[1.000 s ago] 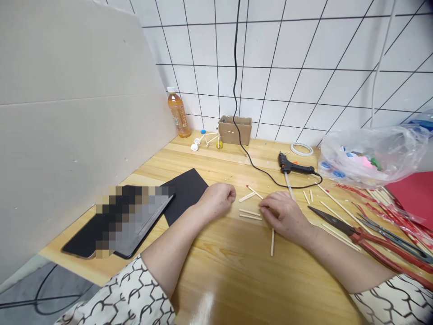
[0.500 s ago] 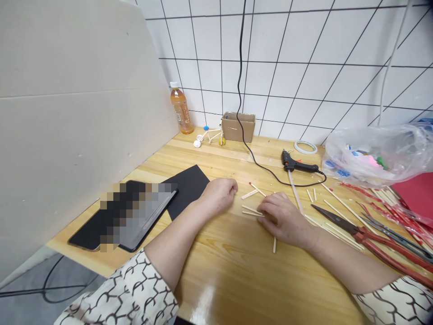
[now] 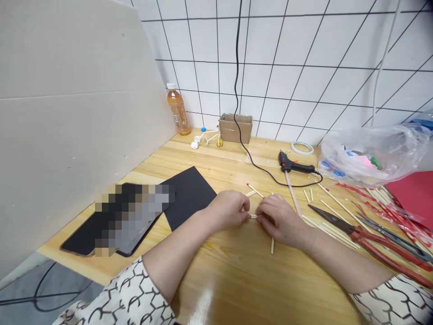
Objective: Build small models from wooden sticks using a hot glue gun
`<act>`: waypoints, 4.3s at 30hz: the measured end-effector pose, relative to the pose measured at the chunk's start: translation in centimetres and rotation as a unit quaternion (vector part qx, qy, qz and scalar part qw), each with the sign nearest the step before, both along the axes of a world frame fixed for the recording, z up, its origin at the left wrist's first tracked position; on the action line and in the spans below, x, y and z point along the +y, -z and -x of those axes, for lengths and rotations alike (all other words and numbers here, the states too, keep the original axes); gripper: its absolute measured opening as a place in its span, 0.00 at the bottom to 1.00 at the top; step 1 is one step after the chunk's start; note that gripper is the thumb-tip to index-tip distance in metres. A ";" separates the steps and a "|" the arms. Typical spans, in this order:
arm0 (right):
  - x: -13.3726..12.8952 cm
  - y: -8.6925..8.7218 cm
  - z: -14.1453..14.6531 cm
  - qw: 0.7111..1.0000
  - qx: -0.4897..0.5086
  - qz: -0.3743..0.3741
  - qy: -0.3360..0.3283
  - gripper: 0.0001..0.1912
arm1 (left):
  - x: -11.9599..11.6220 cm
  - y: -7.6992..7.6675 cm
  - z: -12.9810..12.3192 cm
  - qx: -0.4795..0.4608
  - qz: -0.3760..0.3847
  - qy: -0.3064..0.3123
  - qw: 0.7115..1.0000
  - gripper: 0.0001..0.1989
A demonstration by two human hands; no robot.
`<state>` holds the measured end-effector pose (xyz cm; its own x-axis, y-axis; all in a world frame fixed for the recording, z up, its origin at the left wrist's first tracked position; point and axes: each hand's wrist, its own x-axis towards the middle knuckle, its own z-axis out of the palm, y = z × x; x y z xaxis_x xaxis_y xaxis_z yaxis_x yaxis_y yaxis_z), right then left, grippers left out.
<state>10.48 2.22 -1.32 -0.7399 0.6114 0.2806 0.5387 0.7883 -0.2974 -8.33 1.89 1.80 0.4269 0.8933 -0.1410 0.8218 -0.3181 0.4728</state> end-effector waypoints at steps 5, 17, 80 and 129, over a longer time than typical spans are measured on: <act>0.0 0.0 0.1 1.000 -0.005 0.011 0.010 0.05 | -0.3 0.1 -0.3 0.036 0.002 0.025 0.999 0.04; -0.2 0.0 0.1 0.999 -0.009 0.042 0.000 0.03 | -0.6 -0.1 -0.2 0.035 0.004 0.054 0.998 0.05; -1.5 -5.8 -13.8 0.904 -0.103 -0.089 0.406 0.12 | 0.7 -0.6 1.7 0.086 -0.094 -0.065 0.990 0.17; -2.6 -6.4 -14.6 0.886 -0.030 0.017 0.463 0.11 | 1.0 0.3 1.7 0.022 -0.092 -0.056 0.994 0.12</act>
